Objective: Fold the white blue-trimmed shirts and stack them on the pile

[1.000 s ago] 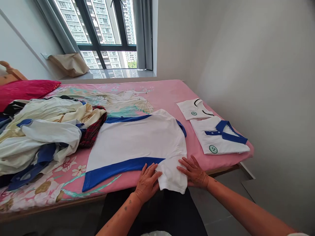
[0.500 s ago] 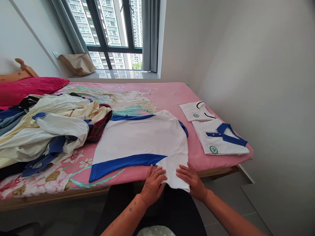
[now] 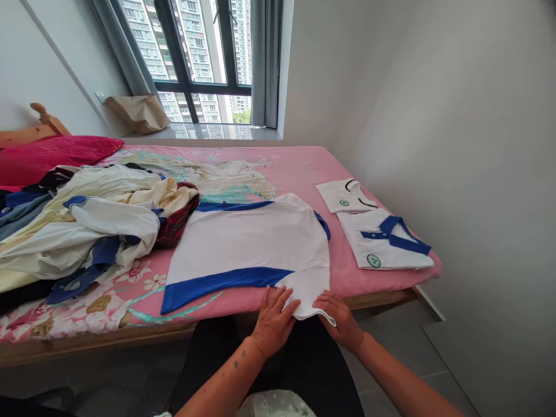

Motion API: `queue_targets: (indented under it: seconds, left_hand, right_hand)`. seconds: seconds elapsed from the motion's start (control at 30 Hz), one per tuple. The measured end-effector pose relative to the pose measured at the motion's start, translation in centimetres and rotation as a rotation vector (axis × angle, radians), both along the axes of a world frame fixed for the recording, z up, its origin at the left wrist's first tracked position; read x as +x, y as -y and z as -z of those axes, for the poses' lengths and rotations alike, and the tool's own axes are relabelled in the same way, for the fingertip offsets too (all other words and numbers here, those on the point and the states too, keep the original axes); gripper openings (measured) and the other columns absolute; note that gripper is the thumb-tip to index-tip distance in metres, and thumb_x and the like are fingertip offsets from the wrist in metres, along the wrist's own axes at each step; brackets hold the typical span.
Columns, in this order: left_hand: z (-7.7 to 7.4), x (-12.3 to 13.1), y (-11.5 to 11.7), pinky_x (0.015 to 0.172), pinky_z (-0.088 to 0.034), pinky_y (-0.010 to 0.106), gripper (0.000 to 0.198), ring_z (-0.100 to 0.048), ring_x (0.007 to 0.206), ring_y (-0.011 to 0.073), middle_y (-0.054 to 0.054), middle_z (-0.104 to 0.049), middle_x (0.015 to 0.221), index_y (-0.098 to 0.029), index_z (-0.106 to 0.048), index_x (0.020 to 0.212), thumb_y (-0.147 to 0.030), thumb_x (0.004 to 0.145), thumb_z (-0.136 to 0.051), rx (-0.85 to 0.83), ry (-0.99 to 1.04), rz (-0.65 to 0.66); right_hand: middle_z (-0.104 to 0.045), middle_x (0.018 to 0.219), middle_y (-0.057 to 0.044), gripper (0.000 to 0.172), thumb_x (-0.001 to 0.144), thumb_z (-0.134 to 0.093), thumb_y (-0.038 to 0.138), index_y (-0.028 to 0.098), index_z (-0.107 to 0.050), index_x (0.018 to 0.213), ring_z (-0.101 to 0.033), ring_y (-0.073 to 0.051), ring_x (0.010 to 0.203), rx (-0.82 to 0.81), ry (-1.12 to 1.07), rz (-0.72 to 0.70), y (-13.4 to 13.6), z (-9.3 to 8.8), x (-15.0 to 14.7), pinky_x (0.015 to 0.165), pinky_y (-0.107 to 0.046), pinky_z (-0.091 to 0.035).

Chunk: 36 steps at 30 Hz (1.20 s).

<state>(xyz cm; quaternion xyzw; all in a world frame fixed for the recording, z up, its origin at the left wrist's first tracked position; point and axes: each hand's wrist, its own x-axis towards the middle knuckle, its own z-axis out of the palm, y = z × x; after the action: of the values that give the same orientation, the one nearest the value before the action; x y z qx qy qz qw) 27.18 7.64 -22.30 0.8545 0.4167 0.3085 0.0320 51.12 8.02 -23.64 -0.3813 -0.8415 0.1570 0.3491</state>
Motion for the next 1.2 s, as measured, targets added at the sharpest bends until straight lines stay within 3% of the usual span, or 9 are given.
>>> queue_targets:
  seconds: [0.1, 0.2, 0.37, 0.47, 0.63, 0.8, 0.93, 1.1, 1.2]
  left_hand:
    - [0.1, 0.7, -0.2, 0.111, -0.018, 0.053, 0.029, -0.058, 0.101, 0.0189, 0.002, -0.067, 0.101, -0.028, -0.064, 0.100, -0.012, 0.080, -0.049, -0.036, 0.049, 0.015]
    - [0.0, 0.8, -0.2, 0.109, -0.023, 0.049, 0.030, -0.060, 0.084, 0.0151, 0.000, -0.067, 0.087, -0.028, -0.063, 0.099, -0.010, 0.081, -0.047, -0.080, 0.054, 0.037]
    - [-0.2, 0.8, -0.3, 0.104, -0.029, 0.047, 0.026, -0.057, 0.084, 0.0170, 0.001, -0.063, 0.084, -0.027, -0.064, 0.095, -0.012, 0.079, -0.050, -0.071, 0.020, 0.029]
    - [-0.3, 1.1, -0.6, 0.103, -0.028, 0.049, 0.022, -0.055, 0.085, 0.0185, 0.002, -0.062, 0.083, -0.028, -0.065, 0.094, -0.016, 0.080, -0.052, -0.082, 0.004, 0.033]
    - [-0.7, 1.3, -0.7, 0.104, -0.027, 0.049, 0.020, -0.054, 0.082, 0.0179, 0.001, -0.060, 0.079, -0.028, -0.066, 0.091, -0.019, 0.080, -0.052, -0.077, -0.011, 0.031]
    - [-1.1, 0.0, 0.9, 0.107, -0.024, 0.047, 0.019, -0.056, 0.087, 0.0172, 0.001, -0.063, 0.088, -0.028, -0.063, 0.097, -0.025, 0.080, -0.056, -0.087, 0.048, 0.016]
    - [-1.3, -4.9, 2.2, 0.108, -0.023, 0.046, 0.022, -0.055, 0.101, 0.0187, 0.003, -0.064, 0.103, -0.027, -0.061, 0.103, -0.028, 0.082, -0.054, -0.109, 0.072, -0.146]
    - [-1.7, -16.7, 2.6, 0.107, -0.025, 0.047, 0.030, -0.051, 0.115, 0.0228, 0.008, -0.061, 0.117, -0.023, -0.059, 0.110, -0.018, 0.083, -0.047, -0.040, -0.081, -0.493]
    - [-1.6, -23.2, 2.5, 0.106, -0.026, 0.048, 0.043, -0.047, 0.122, 0.0253, 0.010, -0.056, 0.128, -0.021, -0.055, 0.118, -0.012, 0.077, -0.045, -0.074, -0.215, -0.603]
  right_hand:
    - [-0.064, 0.098, -0.005, 0.027, 0.082, -0.052, 0.017, 0.025, -0.057, 0.108, -0.056, -0.021, 0.096, 0.031, 0.033, 0.032, 0.2, 0.0, 0.6, 0.096, -0.045, -0.039]
    - [-0.064, 0.096, -0.004, 0.027, 0.082, -0.052, 0.017, 0.025, -0.058, 0.106, -0.055, -0.021, 0.096, 0.069, 0.125, 0.089, 0.9, 0.0, 0.9, 0.097, -0.045, -0.037]
    - [-0.058, 0.112, -0.009, 0.042, 0.081, -0.051, 0.017, 0.022, -0.048, 0.123, -0.047, -0.025, 0.109, 0.111, 0.244, 0.301, 3.3, 0.1, -1.7, 0.104, -0.051, -0.026]
    - [-0.057, 0.111, -0.011, 0.044, 0.081, -0.053, 0.022, 0.019, -0.046, 0.124, -0.047, -0.028, 0.107, 0.115, 0.250, 0.440, 4.4, 0.3, -4.5, 0.101, -0.052, -0.027]
    - [-0.061, 0.094, -0.008, 0.025, 0.084, -0.047, 0.017, 0.023, -0.056, 0.107, -0.052, -0.025, 0.090, 0.061, 0.223, 0.548, 4.3, 0.1, -7.5, 0.086, -0.044, -0.035]
    - [-0.062, 0.088, -0.004, 0.027, 0.081, -0.040, 0.006, 0.023, -0.057, 0.092, -0.055, -0.021, 0.084, -0.016, 0.210, 0.554, 3.7, -0.4, -7.4, 0.076, -0.035, -0.038]
    - [-0.059, 0.087, -0.004, 0.022, 0.080, -0.038, 0.006, 0.021, -0.052, 0.089, -0.054, -0.020, 0.084, -0.052, 0.219, 0.501, 2.6, -0.2, -6.3, 0.078, -0.033, -0.040]
    - [-0.058, 0.082, -0.002, 0.013, 0.084, -0.041, 0.015, 0.022, -0.051, 0.085, -0.054, -0.020, 0.079, 0.006, 0.279, 0.488, 1.4, -1.0, -5.6, 0.069, -0.031, -0.039]
    - [-0.059, 0.078, -0.002, 0.011, 0.085, -0.042, 0.018, 0.022, -0.053, 0.084, -0.054, -0.019, 0.075, 0.071, 0.327, 0.430, 0.9, -2.0, -5.2, 0.066, -0.030, -0.037]
